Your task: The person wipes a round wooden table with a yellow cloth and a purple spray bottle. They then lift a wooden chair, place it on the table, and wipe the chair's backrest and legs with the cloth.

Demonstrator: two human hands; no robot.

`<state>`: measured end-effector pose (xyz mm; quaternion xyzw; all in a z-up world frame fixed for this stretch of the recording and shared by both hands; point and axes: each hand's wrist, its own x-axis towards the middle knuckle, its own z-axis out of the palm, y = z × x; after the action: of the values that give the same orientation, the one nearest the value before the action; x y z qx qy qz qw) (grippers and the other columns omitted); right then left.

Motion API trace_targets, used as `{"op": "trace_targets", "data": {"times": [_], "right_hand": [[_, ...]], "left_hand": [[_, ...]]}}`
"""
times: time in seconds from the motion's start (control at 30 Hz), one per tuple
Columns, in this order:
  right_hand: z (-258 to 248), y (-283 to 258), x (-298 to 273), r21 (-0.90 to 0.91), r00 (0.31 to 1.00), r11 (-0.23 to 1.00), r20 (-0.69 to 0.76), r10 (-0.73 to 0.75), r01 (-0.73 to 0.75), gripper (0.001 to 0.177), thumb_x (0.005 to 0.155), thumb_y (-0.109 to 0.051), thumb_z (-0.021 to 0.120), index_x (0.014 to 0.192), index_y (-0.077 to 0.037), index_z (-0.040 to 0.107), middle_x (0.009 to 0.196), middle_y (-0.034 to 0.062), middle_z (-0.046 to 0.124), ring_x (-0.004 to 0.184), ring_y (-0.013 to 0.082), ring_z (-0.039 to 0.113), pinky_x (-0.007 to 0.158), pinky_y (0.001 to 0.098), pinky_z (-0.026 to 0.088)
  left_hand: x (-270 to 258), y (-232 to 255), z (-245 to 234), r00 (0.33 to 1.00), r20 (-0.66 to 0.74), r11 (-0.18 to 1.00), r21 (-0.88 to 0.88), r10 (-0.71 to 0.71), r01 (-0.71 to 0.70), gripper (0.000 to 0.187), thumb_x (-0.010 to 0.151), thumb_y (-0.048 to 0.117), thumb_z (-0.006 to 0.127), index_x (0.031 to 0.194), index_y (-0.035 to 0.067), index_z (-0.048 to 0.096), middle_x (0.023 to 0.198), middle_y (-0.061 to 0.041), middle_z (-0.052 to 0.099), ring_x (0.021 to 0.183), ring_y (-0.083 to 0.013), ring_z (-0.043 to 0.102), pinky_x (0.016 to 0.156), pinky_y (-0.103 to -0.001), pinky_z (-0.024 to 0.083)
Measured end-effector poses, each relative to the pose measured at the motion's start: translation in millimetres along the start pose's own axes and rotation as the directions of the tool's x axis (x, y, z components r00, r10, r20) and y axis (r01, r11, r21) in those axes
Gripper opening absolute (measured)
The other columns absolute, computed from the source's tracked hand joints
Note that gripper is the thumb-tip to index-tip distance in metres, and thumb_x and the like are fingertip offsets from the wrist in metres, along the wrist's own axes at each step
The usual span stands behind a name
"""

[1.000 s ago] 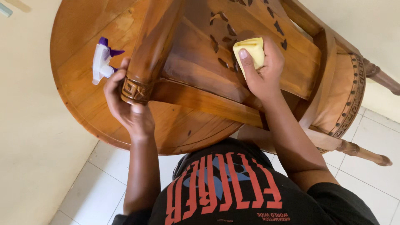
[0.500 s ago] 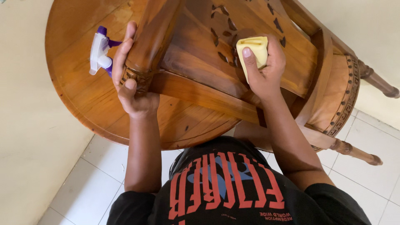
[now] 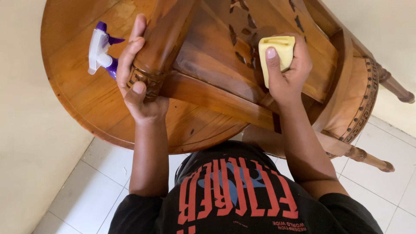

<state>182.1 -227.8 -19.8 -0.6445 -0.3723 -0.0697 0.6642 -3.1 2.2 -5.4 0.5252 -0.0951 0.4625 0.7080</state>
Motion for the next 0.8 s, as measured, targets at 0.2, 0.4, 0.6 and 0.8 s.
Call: {"op": "trace_targets", "data": {"times": [0.2, 0.4, 0.6, 0.8], "right_hand": [[-7, -1, 1, 0.000, 0.999, 0.999, 0.028, -0.036, 0.036, 0.027, 0.116, -0.022, 0.070, 0.121, 0.002, 0.059, 0.109, 0.0062, 0.066, 0.095, 0.0099, 0.060, 0.085, 0.0242, 0.051], [-1, -6, 13, -0.244, 0.969, 0.943, 0.153, -0.194, 0.227, 0.019, 0.103, -0.017, 0.075, 0.110, 0.000, 0.070, 0.093, 0.0084, 0.068, 0.076, 0.0154, 0.061, 0.066, 0.0290, 0.048], [19, -53, 10, -0.338, 0.872, 0.836, 0.396, -0.290, 0.431, 0.027, 0.096, -0.018, 0.084, 0.113, -0.002, 0.071, 0.092, 0.0107, 0.064, 0.081, 0.0259, 0.060, 0.071, 0.0377, 0.048], [37, -54, 37, -0.300, 0.836, 0.818, 0.427, -0.345, 0.491, 0.025, 0.095, -0.014, 0.085, 0.110, -0.001, 0.071, 0.090, 0.0114, 0.061, 0.080, 0.0268, 0.060, 0.069, 0.0399, 0.045]], "left_hand": [[2, 3, 6, 1.000, -0.021, 1.000, -0.002, -0.011, 0.011, 0.058, 0.097, 0.038, 0.066, 0.141, 0.000, 0.062, 0.160, -0.021, 0.042, 0.152, -0.0303, 0.038, 0.130, -0.047, 0.033], [2, 2, 5, 0.999, -0.016, 0.999, -0.019, -0.028, 0.027, 0.059, 0.097, 0.037, 0.066, 0.141, 0.000, 0.061, 0.165, -0.021, 0.043, 0.152, -0.0303, 0.038, 0.129, -0.047, 0.034], [3, 3, -2, 0.999, 0.005, 0.999, 0.027, -0.038, 0.038, 0.058, 0.096, 0.038, 0.067, 0.141, 0.000, 0.062, 0.163, -0.021, 0.044, 0.150, -0.0308, 0.040, 0.128, -0.046, 0.034], [14, 31, -1, 0.994, 0.111, 0.899, 0.435, -0.004, -0.045, 0.045, 0.104, 0.030, 0.066, 0.137, 0.001, 0.066, 0.157, -0.020, 0.054, 0.146, -0.0293, 0.048, 0.127, -0.040, 0.034]]}}
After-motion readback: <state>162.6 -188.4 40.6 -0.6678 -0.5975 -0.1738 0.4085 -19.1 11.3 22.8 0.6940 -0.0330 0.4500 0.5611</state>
